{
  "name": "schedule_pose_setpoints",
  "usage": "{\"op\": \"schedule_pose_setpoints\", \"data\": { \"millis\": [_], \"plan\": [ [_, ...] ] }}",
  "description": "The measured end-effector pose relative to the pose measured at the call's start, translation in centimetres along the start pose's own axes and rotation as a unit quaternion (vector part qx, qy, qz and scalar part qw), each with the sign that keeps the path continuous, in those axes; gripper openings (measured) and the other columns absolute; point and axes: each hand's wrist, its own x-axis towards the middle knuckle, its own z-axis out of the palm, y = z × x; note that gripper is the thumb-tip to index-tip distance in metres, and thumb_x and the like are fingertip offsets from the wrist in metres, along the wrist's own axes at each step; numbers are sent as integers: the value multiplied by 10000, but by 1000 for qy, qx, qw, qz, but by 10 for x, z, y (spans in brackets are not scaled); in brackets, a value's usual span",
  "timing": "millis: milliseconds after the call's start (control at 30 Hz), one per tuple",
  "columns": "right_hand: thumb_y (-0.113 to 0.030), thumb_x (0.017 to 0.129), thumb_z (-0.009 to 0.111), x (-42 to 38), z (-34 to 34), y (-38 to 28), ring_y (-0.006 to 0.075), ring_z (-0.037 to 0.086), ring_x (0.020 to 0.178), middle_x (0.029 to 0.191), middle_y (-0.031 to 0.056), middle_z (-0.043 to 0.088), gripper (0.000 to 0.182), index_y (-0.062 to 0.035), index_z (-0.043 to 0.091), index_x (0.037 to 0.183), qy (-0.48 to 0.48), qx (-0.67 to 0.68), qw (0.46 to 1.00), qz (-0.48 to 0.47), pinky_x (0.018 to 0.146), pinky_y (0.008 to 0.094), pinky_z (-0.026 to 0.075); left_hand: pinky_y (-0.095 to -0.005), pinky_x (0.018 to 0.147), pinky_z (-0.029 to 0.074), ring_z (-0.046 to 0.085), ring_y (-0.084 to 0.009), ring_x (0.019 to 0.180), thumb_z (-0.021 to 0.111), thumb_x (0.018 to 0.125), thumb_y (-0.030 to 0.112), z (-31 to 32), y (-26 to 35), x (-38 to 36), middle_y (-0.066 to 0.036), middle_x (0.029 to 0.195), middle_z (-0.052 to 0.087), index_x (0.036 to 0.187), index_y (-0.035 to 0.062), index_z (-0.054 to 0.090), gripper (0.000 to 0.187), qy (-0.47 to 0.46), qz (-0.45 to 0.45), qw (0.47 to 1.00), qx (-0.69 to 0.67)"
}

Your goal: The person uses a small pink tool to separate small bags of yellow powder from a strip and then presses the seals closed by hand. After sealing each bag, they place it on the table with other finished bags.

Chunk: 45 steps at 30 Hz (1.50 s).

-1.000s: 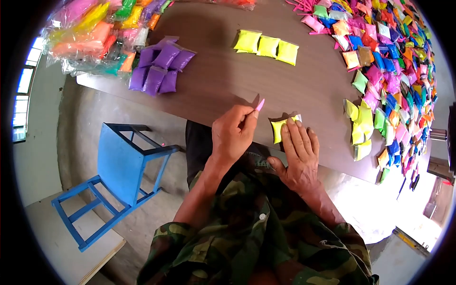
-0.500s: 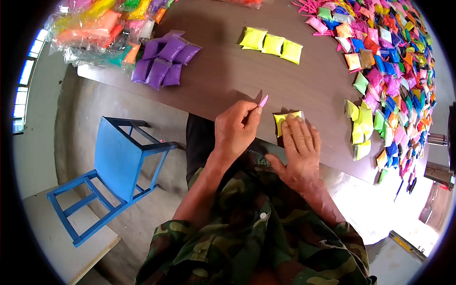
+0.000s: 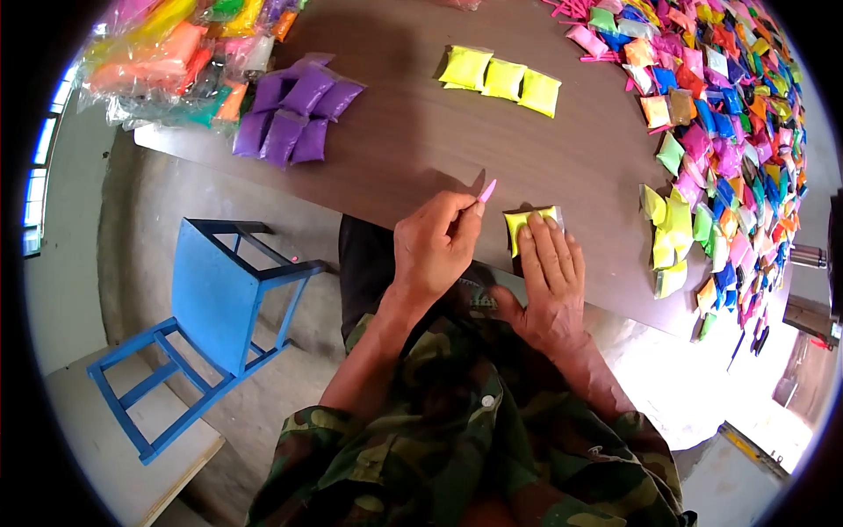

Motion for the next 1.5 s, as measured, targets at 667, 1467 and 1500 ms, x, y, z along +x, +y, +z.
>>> {"op": "schedule_pose_setpoints", "data": {
  "millis": [667, 1467, 1500],
  "plan": [
    [-293, 808, 814, -1, -19, 3, 397, 493, 1400, 1519, 216, 510, 742, 47, 552, 1413, 44, 17, 999, 20, 1160, 571, 339, -261, 487, 380, 461, -85, 518, 754, 912, 17, -2, 1, -1, -51, 630, 560, 907, -4, 669, 88, 11, 15, 1000, -2],
    [-274, 819, 796, -11, -13, 16, 426, 506, 1374, 1498, 252, 518, 741, 73, 532, 1417, 19, -15, 999, 37, 1151, 568, 352, -268, 497, 397, 481, -92, 530, 756, 912, 25, -4, 2, -1, -74, 646, 576, 910, 0, 673, 87, 9, 2, 1000, -13],
    [-276, 817, 800, -12, -11, 19, 425, 508, 1373, 1496, 254, 519, 744, 76, 533, 1416, 20, -11, 999, 28, 1151, 568, 352, -268, 495, 397, 481, -91, 529, 755, 913, 27, -4, 2, -1, -76, 647, 579, 911, 0, 672, 87, 8, -2, 1000, -16]
  ]
}}
